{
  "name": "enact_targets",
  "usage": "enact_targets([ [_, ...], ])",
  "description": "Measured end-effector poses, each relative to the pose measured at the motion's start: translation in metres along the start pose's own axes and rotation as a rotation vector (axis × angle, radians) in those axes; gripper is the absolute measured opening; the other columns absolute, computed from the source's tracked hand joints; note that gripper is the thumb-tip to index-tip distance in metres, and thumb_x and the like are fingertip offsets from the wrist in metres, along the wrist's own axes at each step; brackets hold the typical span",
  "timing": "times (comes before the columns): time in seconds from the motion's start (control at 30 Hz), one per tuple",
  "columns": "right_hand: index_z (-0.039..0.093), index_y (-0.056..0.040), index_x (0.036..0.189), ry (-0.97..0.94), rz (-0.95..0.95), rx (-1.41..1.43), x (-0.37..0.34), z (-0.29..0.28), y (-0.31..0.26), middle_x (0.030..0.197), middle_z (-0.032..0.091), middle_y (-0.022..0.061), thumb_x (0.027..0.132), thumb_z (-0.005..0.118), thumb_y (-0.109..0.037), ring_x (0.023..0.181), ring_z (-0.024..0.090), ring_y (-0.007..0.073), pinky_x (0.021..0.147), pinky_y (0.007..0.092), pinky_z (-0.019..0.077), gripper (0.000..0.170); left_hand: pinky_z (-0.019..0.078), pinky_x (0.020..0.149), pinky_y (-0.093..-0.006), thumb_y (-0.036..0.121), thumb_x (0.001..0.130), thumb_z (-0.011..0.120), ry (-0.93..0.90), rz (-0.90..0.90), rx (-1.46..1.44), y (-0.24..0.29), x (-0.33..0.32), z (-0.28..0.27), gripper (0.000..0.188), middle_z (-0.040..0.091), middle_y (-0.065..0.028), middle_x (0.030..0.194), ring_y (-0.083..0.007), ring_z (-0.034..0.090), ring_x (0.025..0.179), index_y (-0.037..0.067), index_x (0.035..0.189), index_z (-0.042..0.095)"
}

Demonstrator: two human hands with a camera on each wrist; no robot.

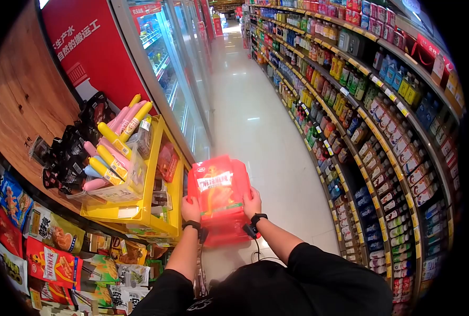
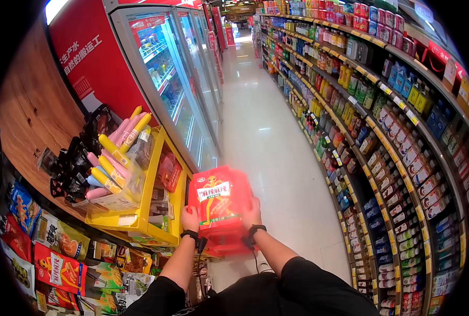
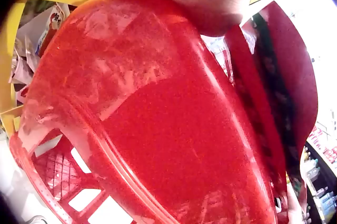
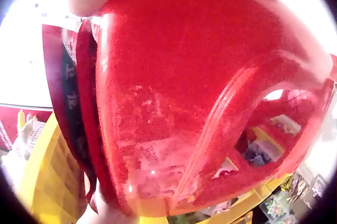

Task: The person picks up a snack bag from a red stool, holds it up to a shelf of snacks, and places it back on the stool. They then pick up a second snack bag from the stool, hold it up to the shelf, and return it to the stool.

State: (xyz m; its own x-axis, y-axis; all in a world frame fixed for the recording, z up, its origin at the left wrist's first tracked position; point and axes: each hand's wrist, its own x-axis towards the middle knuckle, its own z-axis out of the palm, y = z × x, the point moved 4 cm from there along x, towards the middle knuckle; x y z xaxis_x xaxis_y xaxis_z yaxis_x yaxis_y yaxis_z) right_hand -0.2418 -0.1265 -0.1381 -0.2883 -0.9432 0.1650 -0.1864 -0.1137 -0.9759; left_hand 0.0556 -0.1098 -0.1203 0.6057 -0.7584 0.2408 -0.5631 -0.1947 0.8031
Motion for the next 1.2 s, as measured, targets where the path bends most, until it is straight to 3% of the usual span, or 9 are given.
enact_targets([
  [0.13,0.056,0.0042,0.135,0.014,-0.057,-0.087,0.002,0.003,0.005,0.138,0.057,0.0231,0.098,0.061,-0.022,0.130,0.055,0.0366,0.110,0.0410,0.0436,0.045,0.0544,0.083,-0.0451,0.031,0.099,0.061,0.014,0.017,0.029,0.002,-0.002,-0.002,0.038,0.072,-0.0243,0.101,-0.0396,0.070,0.095,-0.004,0.112,0.066],
  [0.4,0.054,0.0075,0.134,0.008,-0.095,-0.135,0.002,-0.001,0.002,0.142,0.052,0.0282,0.098,0.060,-0.022,0.137,0.047,0.0431,0.116,0.0445,0.0369,0.047,0.0535,0.088,-0.0466,0.029,0.097,0.063,0.013,0.048,0.026,0.005,-0.002,-0.005,0.039,0.071,-0.0276,0.107,-0.0433,0.068,0.101,-0.005,0.114,0.065],
  [0.67,0.048,0.0094,0.140,-0.089,0.066,-0.006,-0.006,-0.013,-0.030,0.150,0.044,0.0326,0.098,0.060,-0.025,0.149,0.030,0.0458,0.122,0.0474,0.0288,0.055,0.0534,0.089,-0.0464,0.032,0.097,0.063,-0.025,0.035,0.054,-0.002,0.000,-0.005,0.042,0.071,-0.0271,0.111,-0.0430,0.068,0.103,-0.004,0.120,0.066],
  [1.13,0.049,0.0088,0.140,-0.041,0.039,-0.003,-0.002,-0.008,-0.021,0.149,0.046,0.0286,0.098,0.062,-0.023,0.147,0.035,0.0419,0.121,0.0446,0.0309,0.054,0.0526,0.091,-0.0453,0.032,0.098,0.063,-0.055,0.017,0.021,-0.009,0.007,0.002,0.042,0.071,-0.0272,0.112,-0.0416,0.068,0.105,-0.006,0.118,0.066],
  [1.2,0.048,0.0087,0.141,-0.050,0.060,0.001,-0.002,-0.010,-0.020,0.149,0.046,0.0278,0.098,0.062,-0.023,0.147,0.036,0.0409,0.121,0.0435,0.0315,0.055,0.0530,0.087,-0.0400,0.032,0.098,0.065,-0.007,0.049,0.049,-0.007,0.005,0.000,0.040,0.073,-0.0210,0.101,-0.0319,0.070,0.094,-0.006,0.113,0.067],
])
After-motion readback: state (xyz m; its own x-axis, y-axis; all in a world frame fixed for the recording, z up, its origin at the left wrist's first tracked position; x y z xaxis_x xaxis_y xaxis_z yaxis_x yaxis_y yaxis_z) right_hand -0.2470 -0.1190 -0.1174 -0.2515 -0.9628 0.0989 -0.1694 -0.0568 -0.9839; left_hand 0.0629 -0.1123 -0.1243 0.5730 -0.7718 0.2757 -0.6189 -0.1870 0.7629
